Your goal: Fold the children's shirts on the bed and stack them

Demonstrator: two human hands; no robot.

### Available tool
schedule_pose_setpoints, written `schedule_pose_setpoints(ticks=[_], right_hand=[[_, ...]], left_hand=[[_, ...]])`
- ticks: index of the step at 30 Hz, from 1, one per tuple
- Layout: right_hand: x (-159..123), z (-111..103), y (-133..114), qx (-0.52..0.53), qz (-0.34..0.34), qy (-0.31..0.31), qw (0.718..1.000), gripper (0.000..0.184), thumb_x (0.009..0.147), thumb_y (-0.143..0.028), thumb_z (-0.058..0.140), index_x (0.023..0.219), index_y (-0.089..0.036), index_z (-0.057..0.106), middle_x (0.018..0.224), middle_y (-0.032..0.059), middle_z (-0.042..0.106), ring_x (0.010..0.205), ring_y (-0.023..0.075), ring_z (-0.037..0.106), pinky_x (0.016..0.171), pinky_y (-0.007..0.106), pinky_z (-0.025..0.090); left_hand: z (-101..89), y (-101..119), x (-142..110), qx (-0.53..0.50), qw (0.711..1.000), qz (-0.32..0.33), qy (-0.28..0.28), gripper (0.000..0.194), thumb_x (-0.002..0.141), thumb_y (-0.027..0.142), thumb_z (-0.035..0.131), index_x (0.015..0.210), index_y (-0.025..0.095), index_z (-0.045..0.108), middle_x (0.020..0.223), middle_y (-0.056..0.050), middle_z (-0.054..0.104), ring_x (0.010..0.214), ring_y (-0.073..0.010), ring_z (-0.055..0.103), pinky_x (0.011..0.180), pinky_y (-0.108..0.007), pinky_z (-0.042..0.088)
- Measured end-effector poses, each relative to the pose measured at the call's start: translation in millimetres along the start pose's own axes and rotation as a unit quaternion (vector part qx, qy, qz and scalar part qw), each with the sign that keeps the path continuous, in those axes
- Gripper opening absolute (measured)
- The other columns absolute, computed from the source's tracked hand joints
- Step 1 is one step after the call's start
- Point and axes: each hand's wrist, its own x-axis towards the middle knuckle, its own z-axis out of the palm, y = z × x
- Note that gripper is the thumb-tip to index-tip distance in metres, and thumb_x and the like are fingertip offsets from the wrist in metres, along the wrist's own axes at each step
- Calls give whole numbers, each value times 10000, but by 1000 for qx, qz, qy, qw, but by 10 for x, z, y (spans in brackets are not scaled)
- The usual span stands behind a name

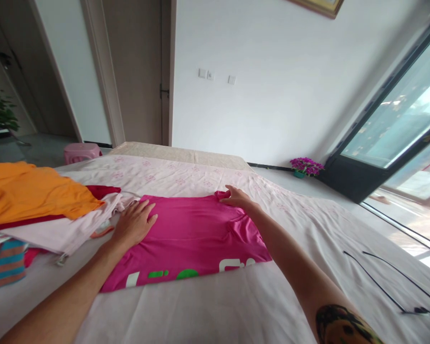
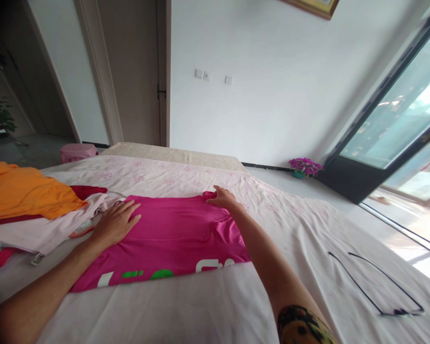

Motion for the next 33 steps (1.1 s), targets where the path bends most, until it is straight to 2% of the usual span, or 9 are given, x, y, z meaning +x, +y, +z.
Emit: schedule_pose_setpoints(ticks=[3,7,12,13,18,22,24,28,33], right_hand=[[38,48,-29,72,32,67,995,317,751,-248,628,1049,-208,730,926,43,742,866,190,668,705,240,478],[8,-64,28,238,21,173,955,375,714,-120,495,1024,-151,703,918,71,741,764,161,668,649,235,513],[-148,-235,159,327,-40,-53,943,315,654,-123,546,926,-123,704,822,83,739,679,178,679,601,250,527],[-159,-243,181,324,-30,-59,944,308,663,-124,544,927,-118,703,841,92,742,676,181,682,581,245,520],[-72,-213,248,173,24,82,981,321,744,-87,526,989,-167,717,999,66,744,740,146,688,651,218,514],[-36,-230,294,65,4,-15,998,374,790,-177,619,1151,-240,698,1024,29,743,671,124,674,654,218,501],[-63,-250,320,41,-22,-52,998,406,788,-240,663,1193,-245,684,1092,35,728,761,150,685,676,225,500],[-146,-276,388,-50,-64,-55,995,387,788,-262,687,1174,-245,703,1037,47,735,923,202,663,749,253,477],[-190,-257,453,-108,-68,-37,991,420,749,-232,692,1167,-264,714,1038,66,717,1033,237,613,810,284,464]], left_hand=[[6,-8,2,-3,1000,2,3,529,938,446,387,1341,167,583,1441,-117,533,1368,-285,425,1163,-459,262],[1,-18,2,-6,1000,8,4,531,941,443,378,1335,157,590,1432,-123,542,1355,-290,441,1162,-463,264],[-6,-15,2,-6,1000,9,10,521,937,438,386,1327,165,596,1420,-113,554,1343,-283,455,1160,-452,272],[-3,-13,1,-4,1000,8,10,521,937,433,386,1327,159,596,1418,-116,555,1343,-285,454,1158,-452,275],[-23,19,-23,2,1000,3,21,499,931,413,400,1301,155,612,1389,-119,579,1312,-291,479,1138,-444,294],[-120,52,13,9,999,-17,49,419,948,381,368,1146,186,681,1234,-112,672,1219,-294,543,1092,-476,329],[-162,33,101,9,998,3,56,398,948,342,356,1107,190,689,1211,-102,682,1215,-282,544,1092,-453,334],[-137,-119,384,-5,999,40,11,406,887,249,408,1196,144,650,1270,-124,656,1252,-251,534,1100,-368,357],[-8,-361,650,-43,996,-45,-65,487,832,310,489,1276,142,601,1270,-143,655,1149,-259,613,966,-344,461]])
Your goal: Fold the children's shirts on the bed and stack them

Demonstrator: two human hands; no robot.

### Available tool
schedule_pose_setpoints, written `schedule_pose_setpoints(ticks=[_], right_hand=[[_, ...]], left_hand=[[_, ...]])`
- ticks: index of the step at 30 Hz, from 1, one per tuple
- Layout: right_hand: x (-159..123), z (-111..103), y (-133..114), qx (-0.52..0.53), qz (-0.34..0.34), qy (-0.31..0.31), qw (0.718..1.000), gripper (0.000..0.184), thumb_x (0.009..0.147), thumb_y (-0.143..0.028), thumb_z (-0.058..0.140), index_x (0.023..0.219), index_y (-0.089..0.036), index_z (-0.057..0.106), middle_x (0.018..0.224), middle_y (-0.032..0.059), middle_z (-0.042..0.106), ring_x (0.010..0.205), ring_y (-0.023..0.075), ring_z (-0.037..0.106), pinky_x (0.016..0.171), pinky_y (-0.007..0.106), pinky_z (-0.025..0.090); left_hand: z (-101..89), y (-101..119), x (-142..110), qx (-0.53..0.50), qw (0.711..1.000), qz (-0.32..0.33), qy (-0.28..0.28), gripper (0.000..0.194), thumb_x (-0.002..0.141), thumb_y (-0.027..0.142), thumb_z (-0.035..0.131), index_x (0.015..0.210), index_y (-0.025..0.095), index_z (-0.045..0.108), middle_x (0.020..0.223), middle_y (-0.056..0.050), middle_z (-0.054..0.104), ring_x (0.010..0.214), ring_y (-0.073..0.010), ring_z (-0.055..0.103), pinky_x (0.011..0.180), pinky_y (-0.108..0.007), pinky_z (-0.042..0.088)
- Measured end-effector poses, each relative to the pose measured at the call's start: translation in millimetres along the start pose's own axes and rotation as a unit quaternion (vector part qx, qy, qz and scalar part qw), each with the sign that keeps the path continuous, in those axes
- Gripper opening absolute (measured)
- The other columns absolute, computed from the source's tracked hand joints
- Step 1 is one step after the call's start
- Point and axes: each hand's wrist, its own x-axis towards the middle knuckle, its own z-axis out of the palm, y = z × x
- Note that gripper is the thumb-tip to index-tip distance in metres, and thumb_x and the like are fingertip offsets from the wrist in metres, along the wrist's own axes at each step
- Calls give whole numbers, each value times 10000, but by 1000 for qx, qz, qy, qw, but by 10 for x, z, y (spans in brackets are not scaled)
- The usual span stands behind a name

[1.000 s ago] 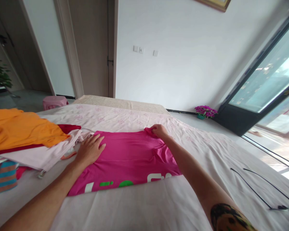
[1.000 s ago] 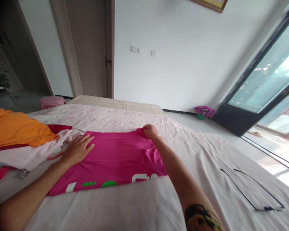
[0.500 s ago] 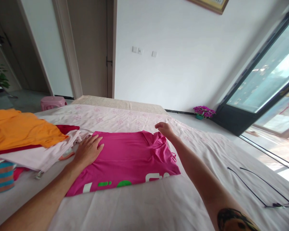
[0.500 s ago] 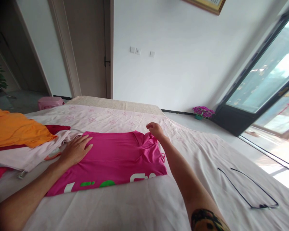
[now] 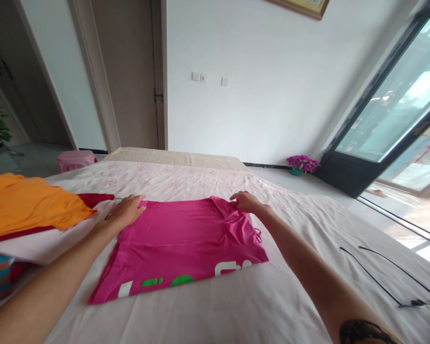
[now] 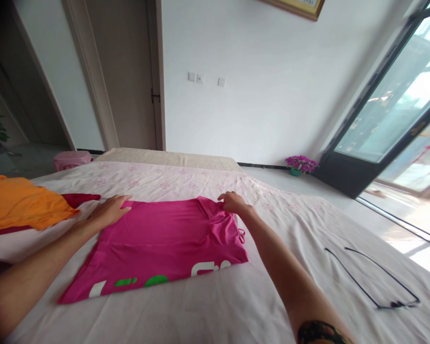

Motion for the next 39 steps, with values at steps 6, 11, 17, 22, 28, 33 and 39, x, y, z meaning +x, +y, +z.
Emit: schedule_pose_setpoints(ticks=[6,11,17,22,28,33,39], right_hand=[[39,50,-108,97,3,-40,994,339,706,-168,636,1022,-230,745,883,10,719,774,158,630,669,225,445],[-192,-7,-147,59,-44,79,994,205,689,-110,597,825,-199,722,890,23,687,839,165,606,719,226,429],[-871,52,-123,33,-105,134,985,295,704,-43,538,902,-204,686,949,37,679,917,171,577,811,251,422],[-1126,148,-189,-11,-138,113,984,396,775,-103,564,1127,-244,679,1055,42,683,1007,201,571,915,305,404],[-1200,103,-133,40,-117,186,975,304,758,-64,558,953,-232,721,951,31,669,894,169,598,799,261,446],[-1395,140,-140,39,-153,165,973,317,719,-26,537,887,-231,709,912,23,668,879,167,599,767,251,447],[-1614,96,-200,87,-136,119,980,381,678,-19,504,895,-239,728,937,9,688,848,151,619,727,229,449]], left_hand=[[-179,35,39,-10,999,-14,-45,319,805,378,517,1009,218,703,1019,-85,728,926,-251,657,782,-318,483],[-548,83,-287,-46,995,43,79,254,799,356,516,930,173,633,1010,-68,698,960,-231,601,902,-332,460],[-593,-43,-1065,-143,981,112,70,134,738,289,502,842,231,564,906,-14,690,878,-203,626,822,-310,489],[-442,31,-1379,-166,973,162,-11,239,745,230,485,924,248,642,988,-22,704,992,-213,634,909,-314,474],[-529,-12,-1375,-224,971,84,21,171,779,287,513,903,215,606,981,-27,687,984,-208,621,931,-307,444],[-511,-37,-1501,-225,972,64,-22,164,745,278,498,863,219,596,938,-8,692,931,-198,635,875,-271,456],[-534,-13,-1601,-192,978,76,-20,156,709,243,471,761,230,617,870,1,707,897,-204,651,841,-277,475]])
